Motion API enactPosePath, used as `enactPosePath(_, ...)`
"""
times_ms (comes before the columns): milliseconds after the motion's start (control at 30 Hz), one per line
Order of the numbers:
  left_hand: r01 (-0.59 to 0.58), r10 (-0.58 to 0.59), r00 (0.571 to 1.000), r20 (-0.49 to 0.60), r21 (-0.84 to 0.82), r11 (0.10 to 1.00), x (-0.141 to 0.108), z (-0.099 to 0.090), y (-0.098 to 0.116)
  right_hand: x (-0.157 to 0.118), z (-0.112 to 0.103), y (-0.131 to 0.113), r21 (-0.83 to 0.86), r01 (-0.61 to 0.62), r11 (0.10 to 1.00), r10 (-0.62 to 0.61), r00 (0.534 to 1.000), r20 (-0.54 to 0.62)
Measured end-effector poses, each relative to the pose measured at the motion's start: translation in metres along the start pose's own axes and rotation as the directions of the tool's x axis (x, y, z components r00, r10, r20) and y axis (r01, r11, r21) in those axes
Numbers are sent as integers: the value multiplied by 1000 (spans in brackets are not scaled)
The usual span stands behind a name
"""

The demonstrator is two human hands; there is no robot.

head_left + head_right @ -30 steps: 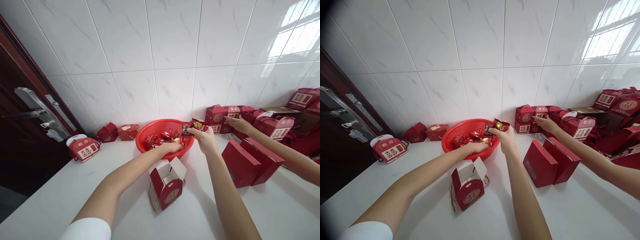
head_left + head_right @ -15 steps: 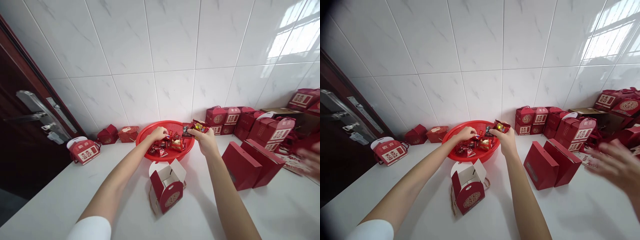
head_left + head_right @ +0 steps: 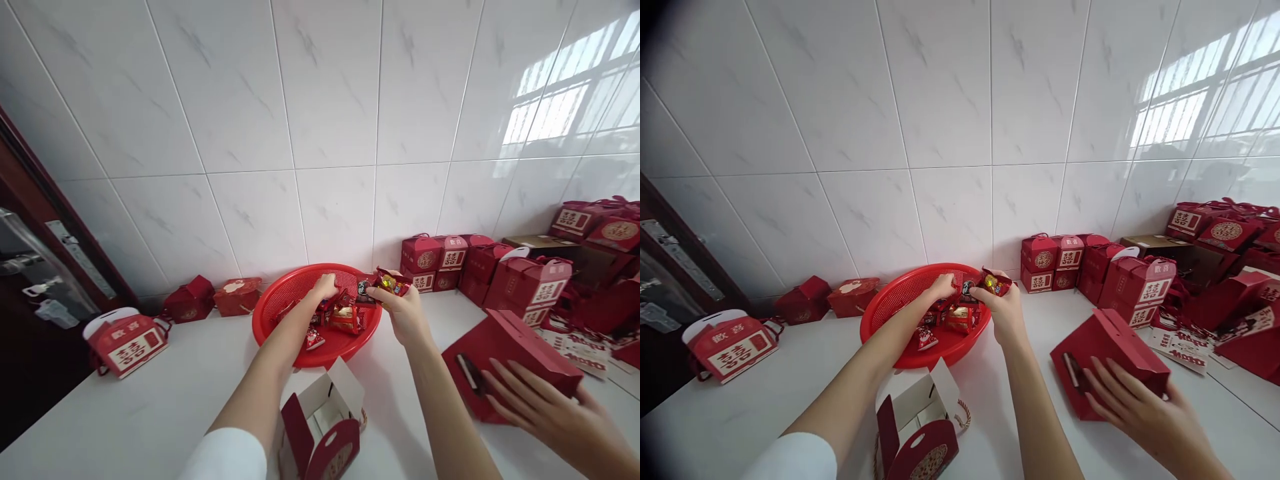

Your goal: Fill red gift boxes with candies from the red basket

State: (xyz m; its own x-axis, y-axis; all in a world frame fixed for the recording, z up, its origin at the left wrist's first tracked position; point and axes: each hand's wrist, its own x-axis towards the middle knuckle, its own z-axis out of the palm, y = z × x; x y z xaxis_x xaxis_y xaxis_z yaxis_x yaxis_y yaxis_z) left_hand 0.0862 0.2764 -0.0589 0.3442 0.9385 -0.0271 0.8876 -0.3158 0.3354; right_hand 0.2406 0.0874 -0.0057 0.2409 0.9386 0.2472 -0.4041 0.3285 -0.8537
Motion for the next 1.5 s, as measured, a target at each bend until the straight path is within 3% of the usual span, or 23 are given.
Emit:
enactPosePath(233,102,-104,992,73,43,994,-10,-15,1,-8,5,-9,43,-15,999,14,1000,17)
enactPosePath(533,241,-242,970,-6,-43,970,-12,1,28,-18,3,-29,30,21,999,-21,1000,15)
enactPosePath(667,179,-180,984,9,-163,970,-14,-7,33,-15,-1,-30,38,41,998,-41,999,-2)
enactPosePath(800,36,-27,999,31,-352,935,-29,-36,42,-16,-3,-35,40,58,998,-57,998,-10)
enactPosePath(867,-55,73,997,24,-444,894,-47,-55,45,-18,-3,-39,43,66,997,-66,998,-13)
enactPosePath(967,-142,198,979,49,-533,834,-94,-84,46,-22,-1,-46,27,69,997,-69,998,-9)
enactPosePath(1000,-167,257,962,90,-553,817,-114,-91,45,-24,1,-48,16,72,997,-72,997,4)
enactPosePath(1033,-230,368,918,145,-561,795,-134,-96,44,-25,2,-49,6,75,997,-75,997,24)
enactPosePath(1100,-287,426,886,183,-505,814,-174,-101,40,-29,6,-50,-6,80,997,-79,994,76)
enactPosePath(1200,-318,393,899,196,-327,890,-218,-96,34,-37,13,-50,-22,87,996,-83,985,153)
enactPosePath(1333,-281,337,908,250,-236,930,-246,-84,27,-48,23,-48,-49,64,997,-49,962,267)
enactPosePath(1433,-254,266,955,134,-101,962,-258,-77,27,-54,28,-48,-80,54,995,-25,943,331)
enactPosePath(1500,-159,159,986,57,3,987,-267,-74,29,-57,29,-47,-121,52,991,-5,932,363)
